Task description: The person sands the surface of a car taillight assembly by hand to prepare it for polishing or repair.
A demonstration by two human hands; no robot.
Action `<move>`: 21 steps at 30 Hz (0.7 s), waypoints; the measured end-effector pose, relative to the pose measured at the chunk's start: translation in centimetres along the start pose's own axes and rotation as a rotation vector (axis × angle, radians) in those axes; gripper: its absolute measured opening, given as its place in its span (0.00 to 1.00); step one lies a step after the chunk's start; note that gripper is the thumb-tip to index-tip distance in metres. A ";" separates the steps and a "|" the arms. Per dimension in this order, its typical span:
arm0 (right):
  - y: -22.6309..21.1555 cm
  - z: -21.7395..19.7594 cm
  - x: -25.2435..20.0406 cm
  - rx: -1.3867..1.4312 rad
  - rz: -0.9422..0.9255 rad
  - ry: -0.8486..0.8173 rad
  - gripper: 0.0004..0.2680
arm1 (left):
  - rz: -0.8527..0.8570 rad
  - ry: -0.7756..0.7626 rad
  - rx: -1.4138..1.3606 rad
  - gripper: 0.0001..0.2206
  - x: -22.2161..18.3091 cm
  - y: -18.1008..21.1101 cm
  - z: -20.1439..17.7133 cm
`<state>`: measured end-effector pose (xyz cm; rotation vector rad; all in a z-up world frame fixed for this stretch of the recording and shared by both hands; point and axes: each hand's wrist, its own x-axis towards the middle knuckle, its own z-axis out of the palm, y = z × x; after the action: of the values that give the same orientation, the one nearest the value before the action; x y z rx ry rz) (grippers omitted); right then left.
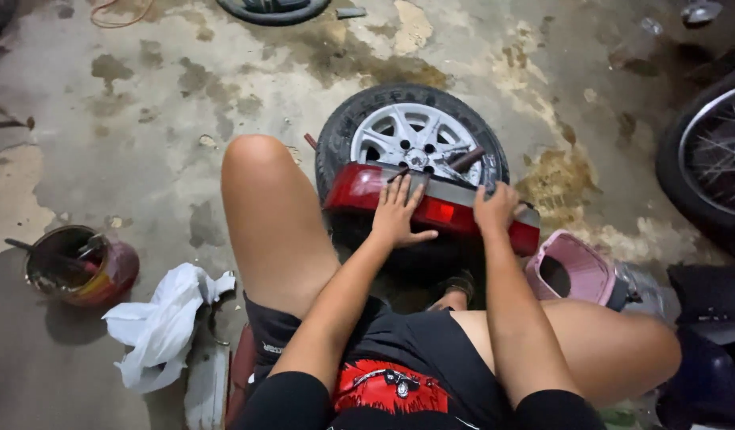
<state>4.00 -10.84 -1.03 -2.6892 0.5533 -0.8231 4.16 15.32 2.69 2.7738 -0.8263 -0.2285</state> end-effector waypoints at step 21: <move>-0.4 2.7 -0.5 0.036 0.192 0.149 0.05 | -0.705 0.062 -0.396 0.39 3.6 -10.4 2.0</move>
<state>5.30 -9.82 -3.32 -2.5071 0.8086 -0.9724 12.12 21.43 -2.33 2.5504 0.2266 -0.3721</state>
